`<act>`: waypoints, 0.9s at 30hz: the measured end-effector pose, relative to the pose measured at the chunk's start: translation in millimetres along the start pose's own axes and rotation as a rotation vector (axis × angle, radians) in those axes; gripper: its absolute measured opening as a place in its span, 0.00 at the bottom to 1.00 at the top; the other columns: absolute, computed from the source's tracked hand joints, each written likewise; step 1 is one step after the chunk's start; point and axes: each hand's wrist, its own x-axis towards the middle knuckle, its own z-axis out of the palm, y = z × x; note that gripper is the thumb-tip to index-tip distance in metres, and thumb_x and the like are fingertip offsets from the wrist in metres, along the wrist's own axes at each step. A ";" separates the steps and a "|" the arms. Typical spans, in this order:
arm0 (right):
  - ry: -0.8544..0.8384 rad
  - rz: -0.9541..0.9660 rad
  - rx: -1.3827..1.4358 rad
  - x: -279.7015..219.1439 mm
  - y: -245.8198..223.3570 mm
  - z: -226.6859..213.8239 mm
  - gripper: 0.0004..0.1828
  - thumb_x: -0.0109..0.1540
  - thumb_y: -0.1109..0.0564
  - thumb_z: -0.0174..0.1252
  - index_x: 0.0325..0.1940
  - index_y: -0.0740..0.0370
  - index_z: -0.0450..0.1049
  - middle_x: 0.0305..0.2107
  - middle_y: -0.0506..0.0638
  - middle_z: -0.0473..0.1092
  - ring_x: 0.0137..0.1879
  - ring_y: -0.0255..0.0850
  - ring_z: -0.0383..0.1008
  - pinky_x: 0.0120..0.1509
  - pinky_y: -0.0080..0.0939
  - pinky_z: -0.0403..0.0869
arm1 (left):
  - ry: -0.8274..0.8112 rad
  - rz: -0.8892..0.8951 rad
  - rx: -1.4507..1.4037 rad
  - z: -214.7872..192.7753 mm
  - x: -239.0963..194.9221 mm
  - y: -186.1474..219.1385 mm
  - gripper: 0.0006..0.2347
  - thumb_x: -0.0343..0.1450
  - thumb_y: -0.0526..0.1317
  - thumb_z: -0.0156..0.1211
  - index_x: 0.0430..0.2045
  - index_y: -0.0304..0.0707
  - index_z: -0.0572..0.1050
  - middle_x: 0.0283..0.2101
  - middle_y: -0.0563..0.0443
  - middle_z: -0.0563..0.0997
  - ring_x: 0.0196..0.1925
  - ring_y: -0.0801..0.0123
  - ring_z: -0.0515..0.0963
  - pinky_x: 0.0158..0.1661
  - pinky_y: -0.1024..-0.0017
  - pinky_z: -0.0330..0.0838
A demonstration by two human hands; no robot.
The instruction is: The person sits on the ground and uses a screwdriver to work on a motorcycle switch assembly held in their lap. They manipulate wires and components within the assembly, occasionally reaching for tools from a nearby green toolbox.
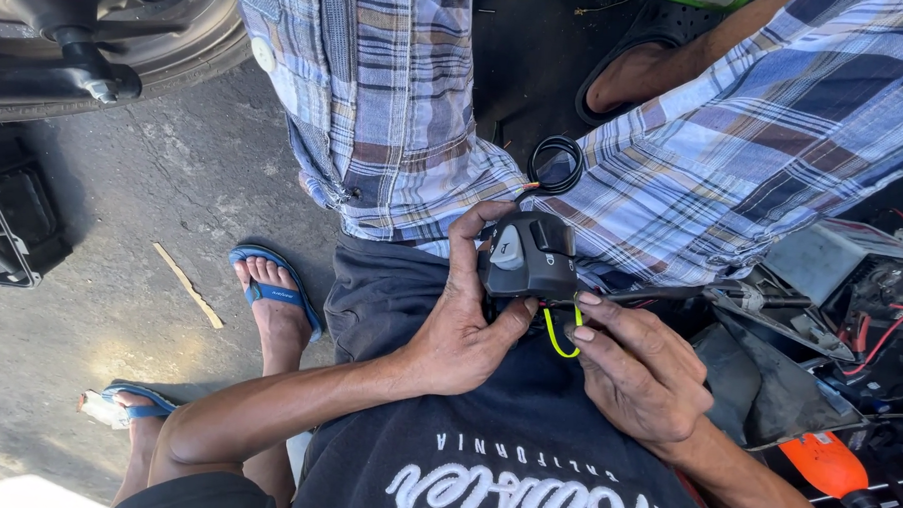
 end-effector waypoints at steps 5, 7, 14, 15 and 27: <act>-0.001 -0.020 0.077 0.3 4.2 -2.5 0.12 0.64 0.70 0.72 0.50 0.66 0.79 0.42 0.64 0.80 0.44 0.49 0.88 0.45 0.43 0.89 | -0.004 -0.004 0.033 -2.2 -0.7 1.7 0.31 0.77 0.28 0.55 0.74 0.40 0.47 0.58 0.46 0.71 0.57 0.68 0.71 0.63 0.70 0.71; -0.040 -0.031 0.105 1.6 3.5 -4.4 0.15 0.64 0.70 0.73 0.52 0.63 0.79 0.45 0.60 0.81 0.44 0.46 0.88 0.46 0.40 0.90 | -0.022 -0.007 -0.025 -2.2 -1.5 0.9 0.30 0.78 0.29 0.55 0.73 0.41 0.45 0.54 0.46 0.73 0.55 0.69 0.72 0.62 0.70 0.70; -0.033 -0.073 0.079 8.1 5.5 0.3 0.16 0.64 0.71 0.73 0.52 0.63 0.79 0.45 0.62 0.82 0.43 0.47 0.88 0.43 0.41 0.88 | -0.040 0.022 -0.014 -3.5 -1.6 0.7 0.30 0.79 0.29 0.56 0.74 0.43 0.45 0.59 0.45 0.69 0.57 0.67 0.71 0.61 0.69 0.72; -0.031 -0.067 0.078 8.4 5.0 0.2 0.15 0.65 0.72 0.73 0.52 0.63 0.79 0.44 0.62 0.82 0.42 0.48 0.88 0.43 0.42 0.88 | -0.035 0.016 -0.015 -3.2 -2.1 0.5 0.30 0.79 0.29 0.56 0.74 0.43 0.46 0.59 0.45 0.68 0.56 0.68 0.71 0.61 0.70 0.72; -0.069 -0.020 0.093 18.2 5.9 -4.5 0.13 0.62 0.70 0.75 0.48 0.67 0.82 0.41 0.62 0.82 0.41 0.50 0.87 0.45 0.40 0.88 | -0.042 0.020 -0.011 -2.6 -2.6 1.5 0.30 0.79 0.30 0.57 0.73 0.41 0.47 0.59 0.45 0.71 0.57 0.68 0.72 0.62 0.69 0.71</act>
